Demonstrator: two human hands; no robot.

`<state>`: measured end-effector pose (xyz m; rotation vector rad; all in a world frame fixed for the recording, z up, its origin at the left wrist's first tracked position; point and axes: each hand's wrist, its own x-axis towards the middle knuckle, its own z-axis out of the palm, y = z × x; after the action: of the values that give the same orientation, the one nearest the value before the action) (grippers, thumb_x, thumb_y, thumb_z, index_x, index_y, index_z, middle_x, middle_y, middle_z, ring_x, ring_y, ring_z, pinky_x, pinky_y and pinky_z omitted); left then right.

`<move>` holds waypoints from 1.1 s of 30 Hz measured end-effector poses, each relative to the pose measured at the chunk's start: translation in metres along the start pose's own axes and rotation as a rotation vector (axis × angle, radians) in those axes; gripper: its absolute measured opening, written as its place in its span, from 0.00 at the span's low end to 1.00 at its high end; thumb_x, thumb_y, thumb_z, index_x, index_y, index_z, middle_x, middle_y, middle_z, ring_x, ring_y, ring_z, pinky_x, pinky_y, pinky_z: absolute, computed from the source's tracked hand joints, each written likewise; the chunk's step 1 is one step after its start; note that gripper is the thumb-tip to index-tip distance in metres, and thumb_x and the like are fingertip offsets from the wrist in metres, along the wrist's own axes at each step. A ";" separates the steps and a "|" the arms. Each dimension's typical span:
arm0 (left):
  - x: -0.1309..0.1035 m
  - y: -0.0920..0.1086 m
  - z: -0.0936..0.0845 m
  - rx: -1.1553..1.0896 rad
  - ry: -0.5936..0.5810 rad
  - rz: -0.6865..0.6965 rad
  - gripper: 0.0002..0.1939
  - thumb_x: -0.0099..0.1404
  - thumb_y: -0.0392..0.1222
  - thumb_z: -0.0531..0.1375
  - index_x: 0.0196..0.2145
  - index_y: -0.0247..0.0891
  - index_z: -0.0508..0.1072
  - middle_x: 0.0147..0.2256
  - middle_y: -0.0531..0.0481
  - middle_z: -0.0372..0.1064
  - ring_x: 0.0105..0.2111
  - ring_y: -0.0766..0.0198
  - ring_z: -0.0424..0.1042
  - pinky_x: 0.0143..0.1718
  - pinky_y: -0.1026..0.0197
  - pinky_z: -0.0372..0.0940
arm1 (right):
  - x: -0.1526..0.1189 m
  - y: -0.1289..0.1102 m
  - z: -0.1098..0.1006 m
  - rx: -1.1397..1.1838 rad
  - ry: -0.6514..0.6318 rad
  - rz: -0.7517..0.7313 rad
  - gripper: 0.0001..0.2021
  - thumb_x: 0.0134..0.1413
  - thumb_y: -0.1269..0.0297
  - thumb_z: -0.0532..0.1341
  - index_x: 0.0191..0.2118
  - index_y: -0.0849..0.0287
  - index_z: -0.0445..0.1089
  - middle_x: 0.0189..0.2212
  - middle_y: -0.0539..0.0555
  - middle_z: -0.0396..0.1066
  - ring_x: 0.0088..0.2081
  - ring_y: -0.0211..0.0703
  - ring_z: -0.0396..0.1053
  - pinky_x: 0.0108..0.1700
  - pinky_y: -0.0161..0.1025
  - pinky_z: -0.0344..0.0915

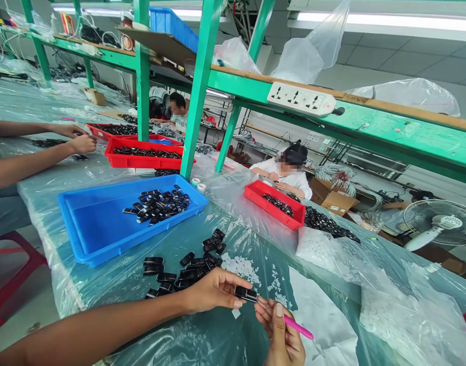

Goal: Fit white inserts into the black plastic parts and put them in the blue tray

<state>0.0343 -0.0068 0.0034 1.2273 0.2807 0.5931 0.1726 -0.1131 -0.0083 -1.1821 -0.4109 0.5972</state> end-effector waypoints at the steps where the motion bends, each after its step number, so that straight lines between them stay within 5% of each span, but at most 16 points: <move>1: 0.000 -0.001 0.000 0.010 0.002 0.013 0.29 0.43 0.47 0.71 0.43 0.32 0.76 0.25 0.48 0.70 0.23 0.68 0.66 0.29 0.64 0.61 | 0.000 -0.001 0.000 0.016 -0.005 0.018 0.19 0.41 0.55 0.68 0.35 0.65 0.69 0.30 0.57 0.76 0.32 0.48 0.75 0.34 0.39 0.72; 22: -0.003 0.001 0.002 0.127 0.049 0.067 0.29 0.46 0.51 0.68 0.45 0.33 0.75 0.31 0.43 0.74 0.30 0.60 0.69 0.31 0.62 0.62 | -0.008 -0.005 0.006 0.075 -0.038 0.062 0.14 0.44 0.56 0.67 0.33 0.62 0.70 0.28 0.52 0.76 0.30 0.41 0.75 0.34 0.32 0.71; 33: 0.000 -0.004 0.001 0.093 0.038 0.072 0.27 0.45 0.45 0.69 0.44 0.31 0.76 0.25 0.46 0.70 0.21 0.69 0.61 0.25 0.65 0.58 | 0.006 0.004 -0.006 0.069 -0.055 0.062 0.17 0.42 0.56 0.68 0.33 0.64 0.70 0.29 0.57 0.76 0.31 0.46 0.75 0.34 0.36 0.73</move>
<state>0.0357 -0.0078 0.0004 1.3216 0.2998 0.6722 0.1801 -0.1128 -0.0140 -1.1176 -0.3983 0.6935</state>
